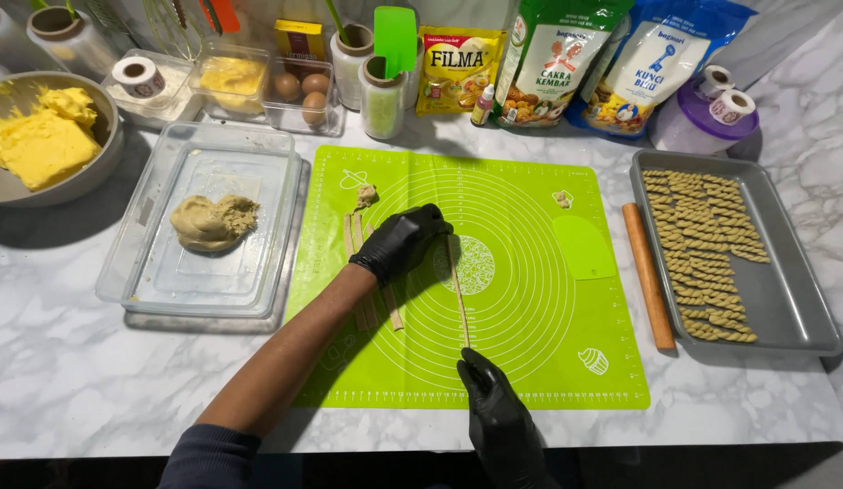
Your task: Twisting thin strips of dough into spiral shapes and arranging them on a baking tray.
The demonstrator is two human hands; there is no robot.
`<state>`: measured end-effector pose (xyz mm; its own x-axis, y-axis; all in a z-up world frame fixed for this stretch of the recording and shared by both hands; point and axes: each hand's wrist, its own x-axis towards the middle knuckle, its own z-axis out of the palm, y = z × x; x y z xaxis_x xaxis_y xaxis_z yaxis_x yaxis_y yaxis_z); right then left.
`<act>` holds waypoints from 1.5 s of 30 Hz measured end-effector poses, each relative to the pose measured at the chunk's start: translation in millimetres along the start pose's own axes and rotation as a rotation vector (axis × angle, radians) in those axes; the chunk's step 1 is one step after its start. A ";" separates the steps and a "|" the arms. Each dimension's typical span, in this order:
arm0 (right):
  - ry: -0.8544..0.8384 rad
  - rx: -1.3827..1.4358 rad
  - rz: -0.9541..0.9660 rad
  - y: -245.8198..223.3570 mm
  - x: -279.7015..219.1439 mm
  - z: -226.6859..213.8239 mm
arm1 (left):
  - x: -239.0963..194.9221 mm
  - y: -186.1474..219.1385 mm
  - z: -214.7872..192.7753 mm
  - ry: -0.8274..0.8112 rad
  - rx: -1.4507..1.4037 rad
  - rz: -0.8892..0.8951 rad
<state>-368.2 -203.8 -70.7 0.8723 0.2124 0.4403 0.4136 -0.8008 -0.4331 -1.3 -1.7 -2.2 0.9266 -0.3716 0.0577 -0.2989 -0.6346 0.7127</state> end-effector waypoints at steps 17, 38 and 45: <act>0.380 0.226 -0.062 11.8 267.0 -121.6 | -49.9 150.8 -57.3 0.055 -0.072 0.787; 0.381 0.403 0.103 7.9 273.3 -103.2 | -48.4 175.0 -25.0 0.406 -0.376 0.501; 0.247 0.715 0.448 54.8 252.5 -74.0 | -43.2 160.9 -22.0 0.442 -0.501 0.431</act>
<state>-144.6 -235.5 75.0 0.9447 -0.2308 0.2328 0.1824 -0.2199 -0.9583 -84.5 -72.8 125.4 0.7889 -0.1451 0.5971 -0.6107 -0.0773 0.7881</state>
